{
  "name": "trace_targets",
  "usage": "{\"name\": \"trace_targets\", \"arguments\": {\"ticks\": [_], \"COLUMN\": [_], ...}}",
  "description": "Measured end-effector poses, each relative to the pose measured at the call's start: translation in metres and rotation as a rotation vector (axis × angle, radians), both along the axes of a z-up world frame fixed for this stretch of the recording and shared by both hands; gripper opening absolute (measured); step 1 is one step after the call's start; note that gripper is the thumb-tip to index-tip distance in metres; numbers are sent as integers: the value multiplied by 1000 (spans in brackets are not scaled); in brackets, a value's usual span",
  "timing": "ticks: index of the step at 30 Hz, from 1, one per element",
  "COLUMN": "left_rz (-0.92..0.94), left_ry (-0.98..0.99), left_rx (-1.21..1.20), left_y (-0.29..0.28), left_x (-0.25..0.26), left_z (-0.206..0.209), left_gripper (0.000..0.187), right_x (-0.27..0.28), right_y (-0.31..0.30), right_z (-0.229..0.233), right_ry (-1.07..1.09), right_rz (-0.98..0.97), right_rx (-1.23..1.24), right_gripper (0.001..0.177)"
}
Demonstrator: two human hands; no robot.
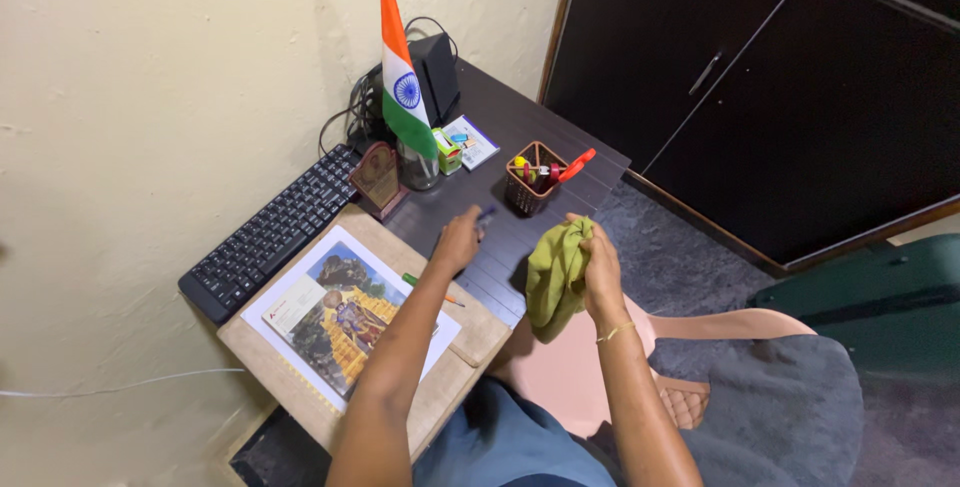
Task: The person wipes a glass bottle with a cloth, inserts a small flag into it, and places it on the desk. Then, the person empties stationery from a pen holder, cleans the holder using a cloth and a screwdriver, and places the stationery items back into the holder.
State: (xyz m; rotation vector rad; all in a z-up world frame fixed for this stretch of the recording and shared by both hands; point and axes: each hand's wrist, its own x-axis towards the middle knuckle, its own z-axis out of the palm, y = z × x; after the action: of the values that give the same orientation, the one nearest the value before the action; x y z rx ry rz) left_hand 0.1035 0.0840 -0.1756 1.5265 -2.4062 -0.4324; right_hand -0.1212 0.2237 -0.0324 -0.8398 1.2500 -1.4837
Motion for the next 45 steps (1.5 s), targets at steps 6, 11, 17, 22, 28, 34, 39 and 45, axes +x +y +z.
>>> {"name": "trace_targets", "arguments": {"ticks": [6,11,17,22,28,34,39,45], "left_rz": [136,279,298,410,595,613,592,593], "left_ry": [1168,1065,1392,1547,1536,1490,1509,1500], "left_rx": [35,212,138,18,84,93,100,66], "left_y": [15,33,27,65,110,119,115,112], "left_x": [13,22,52,77,95,99,87,73], "left_z": [25,5,31,51,45,44,51,67], "left_gripper": [6,13,17,15,14,13,13,15], "right_x": [7,12,34,125,127,10,-18,80], "right_y": [-1,2,-13,-21,-23,-37,-14,-39], "right_z": [-2,1,10,-38,-96,-145,-87,-12], "right_ry": [-14,52,386,877,1417,1398,884,953], "right_rz": [1,-11,-141,71,543,-87,-459,-156], "right_rx": [22,20,-22,-342,-134,-163,-15,-531], "right_gripper": [51,48,41,50,48,47,31,24]}}
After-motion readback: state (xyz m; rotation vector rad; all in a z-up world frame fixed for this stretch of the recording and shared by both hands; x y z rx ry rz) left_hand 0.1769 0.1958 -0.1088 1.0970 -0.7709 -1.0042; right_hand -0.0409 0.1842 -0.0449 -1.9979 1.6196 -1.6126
